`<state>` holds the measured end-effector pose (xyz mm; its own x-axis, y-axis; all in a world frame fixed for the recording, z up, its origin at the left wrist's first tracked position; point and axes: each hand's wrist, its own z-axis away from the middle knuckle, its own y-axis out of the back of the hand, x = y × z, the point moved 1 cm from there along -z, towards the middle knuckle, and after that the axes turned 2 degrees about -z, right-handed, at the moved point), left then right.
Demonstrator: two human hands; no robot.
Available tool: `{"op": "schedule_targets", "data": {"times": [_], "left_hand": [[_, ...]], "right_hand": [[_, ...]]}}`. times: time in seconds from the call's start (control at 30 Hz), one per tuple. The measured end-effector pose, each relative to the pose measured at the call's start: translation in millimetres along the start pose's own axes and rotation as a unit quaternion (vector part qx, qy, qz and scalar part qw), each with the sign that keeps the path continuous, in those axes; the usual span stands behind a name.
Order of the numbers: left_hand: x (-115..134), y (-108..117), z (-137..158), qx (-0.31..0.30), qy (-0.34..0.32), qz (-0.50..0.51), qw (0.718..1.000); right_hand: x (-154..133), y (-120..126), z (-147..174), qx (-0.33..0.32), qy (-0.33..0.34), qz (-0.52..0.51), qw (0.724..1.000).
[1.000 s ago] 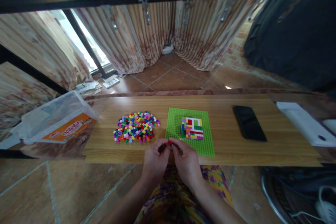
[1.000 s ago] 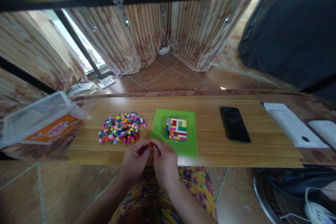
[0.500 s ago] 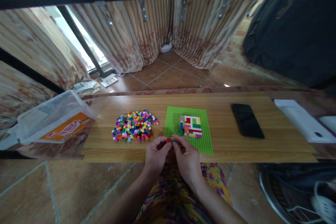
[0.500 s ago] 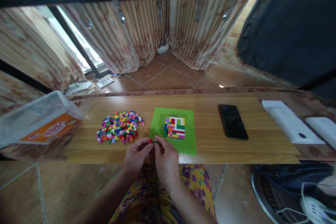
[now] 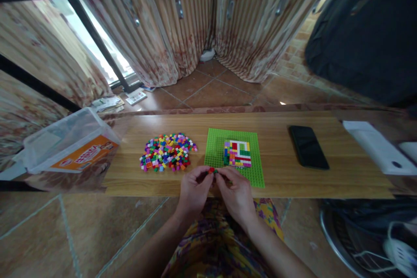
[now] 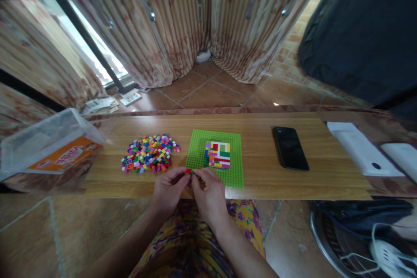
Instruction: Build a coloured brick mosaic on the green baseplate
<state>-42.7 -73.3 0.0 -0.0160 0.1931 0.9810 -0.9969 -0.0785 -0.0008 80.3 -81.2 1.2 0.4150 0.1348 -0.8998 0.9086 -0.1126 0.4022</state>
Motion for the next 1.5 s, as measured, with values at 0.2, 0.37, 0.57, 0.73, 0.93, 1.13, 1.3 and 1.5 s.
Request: {"op": "schedule_targets", "data": {"times": [0.2, 0.37, 0.57, 0.73, 0.93, 1.13, 1.3, 1.5], "left_hand": [[-1.7, -2.0, -0.7, 0.015, 0.022, 0.028, 0.999], [-6.7, 5.3, -8.0, 0.037, 0.043, 0.042, 0.998], [-19.4, 13.7, -14.4, 0.052, 0.065, 0.046, 0.995], [-29.5, 16.6, -14.3, 0.048, 0.054, 0.030, 0.997], [-28.6, 17.6, -14.4, 0.048, 0.067, 0.031, 0.996], [-28.3, 17.1, -14.1, 0.045, 0.071, 0.039, 0.996], [-25.7, 16.7, -13.2, 0.044, 0.076, 0.037, 0.995], [-20.0, 16.1, -12.3, 0.042, 0.081, 0.036, 0.995]], "right_hand": [[1.1, 5.5, -0.3, 0.027, 0.073, 0.060, 0.995], [6.0, 33.6, -14.5, 0.085, 0.111, 0.136, 0.981], [18.6, 51.6, -37.3, 0.081, 0.151, 0.225, 0.959], [23.7, 44.0, -48.4, 0.031, 0.170, 0.258, 0.950], [22.5, 38.9, -54.1, 0.004, 0.156, 0.273, 0.949], [14.0, 34.2, -59.4, 0.010, 0.105, 0.286, 0.952], [14.3, 32.4, -58.9, 0.018, 0.092, 0.291, 0.952], [16.4, 27.4, -47.7, 0.060, 0.122, 0.317, 0.939]]}}
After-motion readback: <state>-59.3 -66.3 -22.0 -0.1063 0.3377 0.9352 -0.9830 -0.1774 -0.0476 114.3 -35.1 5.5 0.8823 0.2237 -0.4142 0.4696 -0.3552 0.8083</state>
